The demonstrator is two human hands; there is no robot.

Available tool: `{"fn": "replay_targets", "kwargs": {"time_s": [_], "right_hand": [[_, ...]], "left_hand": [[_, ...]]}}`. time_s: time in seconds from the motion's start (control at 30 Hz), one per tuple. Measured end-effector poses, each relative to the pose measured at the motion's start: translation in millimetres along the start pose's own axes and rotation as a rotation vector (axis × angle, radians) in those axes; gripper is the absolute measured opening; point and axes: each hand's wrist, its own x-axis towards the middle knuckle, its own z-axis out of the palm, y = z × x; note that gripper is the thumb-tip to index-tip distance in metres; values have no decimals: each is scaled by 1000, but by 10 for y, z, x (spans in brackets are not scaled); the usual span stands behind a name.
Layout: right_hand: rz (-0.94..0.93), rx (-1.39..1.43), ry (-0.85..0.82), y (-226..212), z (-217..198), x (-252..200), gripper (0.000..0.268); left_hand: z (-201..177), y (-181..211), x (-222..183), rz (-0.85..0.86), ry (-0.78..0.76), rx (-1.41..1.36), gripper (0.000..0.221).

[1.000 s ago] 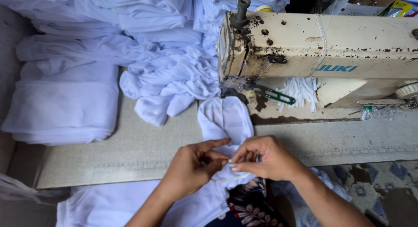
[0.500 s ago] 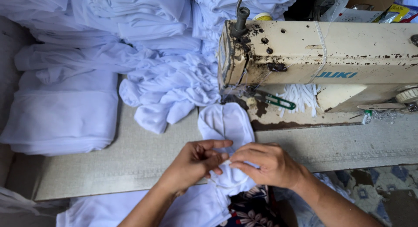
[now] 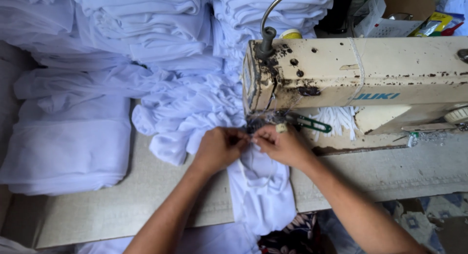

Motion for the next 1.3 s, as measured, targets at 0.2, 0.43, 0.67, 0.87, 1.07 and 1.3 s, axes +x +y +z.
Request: {"fn": "replay_targets", "kwargs": {"time_s": [0.2, 0.43, 0.67, 0.87, 1.07, 1.3], "right_hand": [[170, -11, 19, 245, 64, 2, 17], [263, -419, 113, -447, -214, -3, 33], [-364, -406, 225, 33, -123, -54, 16], [-625, -416, 92, 125, -197, -154, 23], [-668, -488, 148, 157, -230, -5, 32], [-631, -491, 170, 61, -239, -4, 34]], "left_hand": [[-36, 121, -61, -117, -40, -45, 27], [-161, 149, -30, 10, -17, 192, 33], [-34, 24, -43, 210, 11, 80, 22], [-262, -6, -123, 674, -82, 297, 31], [-33, -353, 121, 746, 100, 481, 30], [134, -400, 151, 616, 165, 503, 27]]}}
